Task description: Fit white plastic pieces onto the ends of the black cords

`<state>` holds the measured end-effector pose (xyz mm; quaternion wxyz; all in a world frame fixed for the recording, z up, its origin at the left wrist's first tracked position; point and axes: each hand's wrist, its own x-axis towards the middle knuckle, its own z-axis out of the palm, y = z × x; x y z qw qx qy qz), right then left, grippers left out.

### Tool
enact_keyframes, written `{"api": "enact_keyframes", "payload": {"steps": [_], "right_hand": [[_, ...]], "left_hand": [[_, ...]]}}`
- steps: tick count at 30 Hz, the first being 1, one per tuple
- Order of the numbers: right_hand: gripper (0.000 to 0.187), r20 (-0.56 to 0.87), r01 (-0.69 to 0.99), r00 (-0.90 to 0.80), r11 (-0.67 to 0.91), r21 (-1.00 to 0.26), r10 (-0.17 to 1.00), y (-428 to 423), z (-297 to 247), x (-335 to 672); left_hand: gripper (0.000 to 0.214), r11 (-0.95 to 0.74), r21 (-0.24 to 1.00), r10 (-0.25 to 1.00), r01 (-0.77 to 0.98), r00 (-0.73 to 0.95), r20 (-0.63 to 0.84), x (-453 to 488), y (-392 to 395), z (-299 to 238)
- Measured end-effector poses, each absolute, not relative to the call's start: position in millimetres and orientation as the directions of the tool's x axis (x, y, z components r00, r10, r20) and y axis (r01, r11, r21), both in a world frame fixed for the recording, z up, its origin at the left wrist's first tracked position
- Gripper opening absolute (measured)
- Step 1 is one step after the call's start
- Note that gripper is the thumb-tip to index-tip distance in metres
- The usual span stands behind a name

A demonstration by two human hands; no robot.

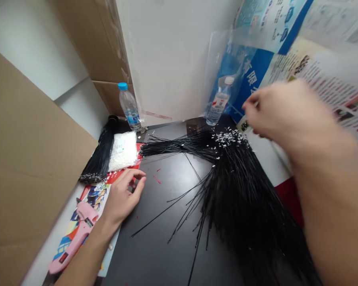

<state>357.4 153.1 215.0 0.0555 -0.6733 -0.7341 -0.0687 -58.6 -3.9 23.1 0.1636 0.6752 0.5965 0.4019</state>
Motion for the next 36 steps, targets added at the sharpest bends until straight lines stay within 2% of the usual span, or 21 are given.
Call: {"api": "enact_keyframes", "payload": {"steps": [3,6,9,14,17,21,25,27,32,36], "right_hand": [[0.038,0.023,0.981,0.103,-0.105,0.163,0.994,143,146,287],[0.037,-0.080,0.955,0.261,-0.245,0.167,0.962,138,103,261],[0.040,-0.041,0.937,0.321,-0.311,0.160,0.946,138,96,269],[0.044,0.091,0.954,0.252,-0.264,0.142,0.963,140,111,262],[0.038,0.145,0.984,0.139,-0.154,0.094,0.980,143,112,242],[0.029,0.174,0.985,-0.163,0.150,0.087,0.971,149,102,214],[0.024,0.179,0.868,-0.495,0.491,0.069,0.850,157,93,183],[0.021,0.150,0.797,-0.601,0.603,0.033,0.785,161,89,164],[0.020,0.055,0.656,-0.752,0.754,-0.036,0.657,166,69,107],[0.021,0.059,0.604,-0.795,0.797,-0.025,0.604,168,46,75]], "left_hand": [[0.014,-0.193,0.626,0.922,0.755,-0.078,0.378,-72,0,19],[0.015,-0.074,0.583,0.914,0.809,-0.178,0.364,-86,3,16],[0.017,0.077,0.503,0.923,0.861,-0.253,0.291,-95,5,15],[0.026,0.200,0.321,0.924,0.926,-0.287,0.251,-94,5,13],[0.033,0.196,0.262,0.936,0.945,-0.260,0.239,-92,6,10],[0.038,0.227,0.216,0.941,0.950,-0.271,0.201,-90,8,7],[0.038,0.250,0.215,0.934,0.944,-0.294,0.203,-89,11,6],[0.035,0.253,0.229,0.931,0.940,-0.301,0.206,-90,12,6],[0.024,0.247,0.254,0.929,0.935,-0.303,0.212,-92,13,5],[0.019,0.247,0.219,0.929,0.944,-0.295,0.222,-91,11,7]]}}
